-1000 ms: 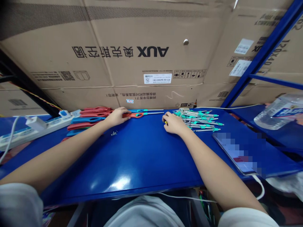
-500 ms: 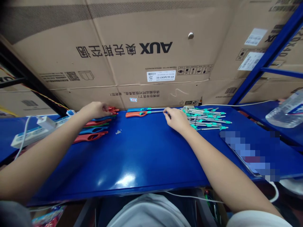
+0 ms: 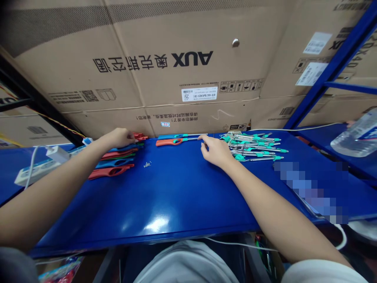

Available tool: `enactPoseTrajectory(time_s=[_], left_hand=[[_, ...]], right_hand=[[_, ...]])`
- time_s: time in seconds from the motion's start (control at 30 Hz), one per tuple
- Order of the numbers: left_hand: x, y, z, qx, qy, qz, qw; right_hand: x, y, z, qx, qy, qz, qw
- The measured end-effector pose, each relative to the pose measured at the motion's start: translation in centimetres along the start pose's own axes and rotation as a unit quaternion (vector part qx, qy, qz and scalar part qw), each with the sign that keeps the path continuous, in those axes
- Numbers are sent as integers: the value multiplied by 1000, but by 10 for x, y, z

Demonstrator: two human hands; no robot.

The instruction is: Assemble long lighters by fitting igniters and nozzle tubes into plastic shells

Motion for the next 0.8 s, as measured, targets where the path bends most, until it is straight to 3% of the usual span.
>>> enactPoseTrajectory(time_s=[0.2,0.37,0.43,0.5,0.6,0.7,0.8], left_hand=[[-26,24,22,-76,-60,46,994],[-92,64,35,-158,-56,-68,983],[-125,82,29,-168,-46,-127,977],[-159,100,18,-168,-15,-233,958],[-198,118,-5,-149,1,-297,943],[-219,123,-22,-137,22,-316,939],[-216,122,-23,-143,50,-307,939]], right_hand=[[4,1,1,-14,0,17,1000],[10,3,2,-42,-7,41,998],[13,4,3,-49,-14,54,997],[16,5,4,-51,-22,76,996],[19,6,5,-44,-34,116,992],[21,6,5,-10,-43,136,990],[25,6,6,47,-80,121,988]])
Point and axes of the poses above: each hand's wrist, its own y-axis away from the middle knuckle, its own z-axis out of the back of the hand, x = y × z, the point moved 3 cm from there along -y, towards the middle knuckle, and after that the axes turned 15 degrees about -y, right-handed, at the moved point
